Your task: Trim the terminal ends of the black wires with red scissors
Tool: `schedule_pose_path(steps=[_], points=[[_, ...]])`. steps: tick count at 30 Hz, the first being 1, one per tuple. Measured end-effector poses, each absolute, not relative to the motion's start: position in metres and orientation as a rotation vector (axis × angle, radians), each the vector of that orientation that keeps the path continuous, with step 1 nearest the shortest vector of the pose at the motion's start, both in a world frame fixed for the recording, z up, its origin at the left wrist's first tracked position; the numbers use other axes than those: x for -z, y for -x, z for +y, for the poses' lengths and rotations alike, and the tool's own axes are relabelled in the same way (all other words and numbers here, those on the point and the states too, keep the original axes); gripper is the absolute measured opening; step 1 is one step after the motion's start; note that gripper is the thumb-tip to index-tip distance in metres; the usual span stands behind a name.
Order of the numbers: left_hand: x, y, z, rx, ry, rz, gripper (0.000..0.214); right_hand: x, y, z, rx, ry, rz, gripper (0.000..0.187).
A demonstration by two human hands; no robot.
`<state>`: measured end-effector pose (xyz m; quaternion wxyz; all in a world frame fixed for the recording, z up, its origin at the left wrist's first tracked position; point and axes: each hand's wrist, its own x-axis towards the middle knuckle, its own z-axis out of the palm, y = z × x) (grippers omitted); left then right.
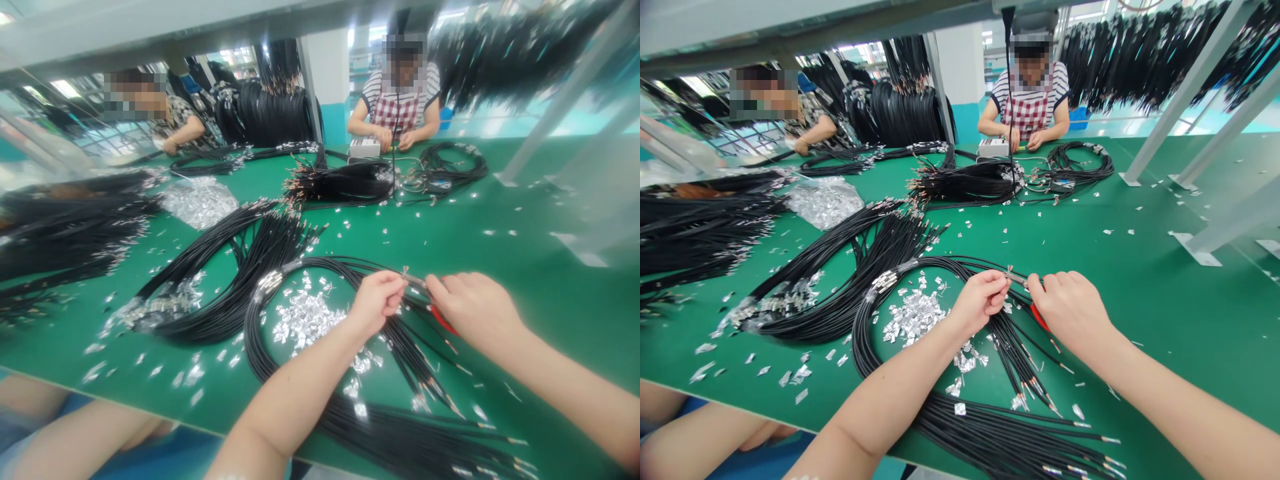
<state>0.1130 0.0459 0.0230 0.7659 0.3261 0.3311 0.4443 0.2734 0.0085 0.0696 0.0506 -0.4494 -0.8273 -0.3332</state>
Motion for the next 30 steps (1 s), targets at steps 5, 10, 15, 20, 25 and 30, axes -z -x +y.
schedule_pose_path(steps=[5, 10, 15, 20, 25, 30], points=[[-0.027, -0.115, 0.043, -1.042, -0.762, 0.79, 0.022, -0.074, -0.271, 0.006, 1.109, 1.365, -2.532, 0.015], [-0.029, -0.117, 0.041, -1.053, -0.772, 0.832, 0.021, -0.075, -0.273, 0.008, 1.049, 1.366, -2.579, 0.013], [-0.028, -0.113, 0.045, -1.032, -0.718, 0.78, 0.023, -0.068, -0.281, 0.013, 0.948, 1.317, -2.436, 0.022], [-0.024, -0.109, 0.051, -0.925, -0.588, 0.688, 0.017, -0.063, -0.279, 0.017, 0.919, 1.26, -2.392, 0.024], [-0.022, -0.106, 0.054, -0.84, -0.539, 0.609, 0.015, -0.06, -0.275, 0.021, 0.927, 1.264, -2.413, 0.025], [-0.02, -0.105, 0.055, -0.816, -0.579, 0.577, 0.019, -0.061, -0.275, 0.021, 0.959, 1.272, -2.434, 0.022]])
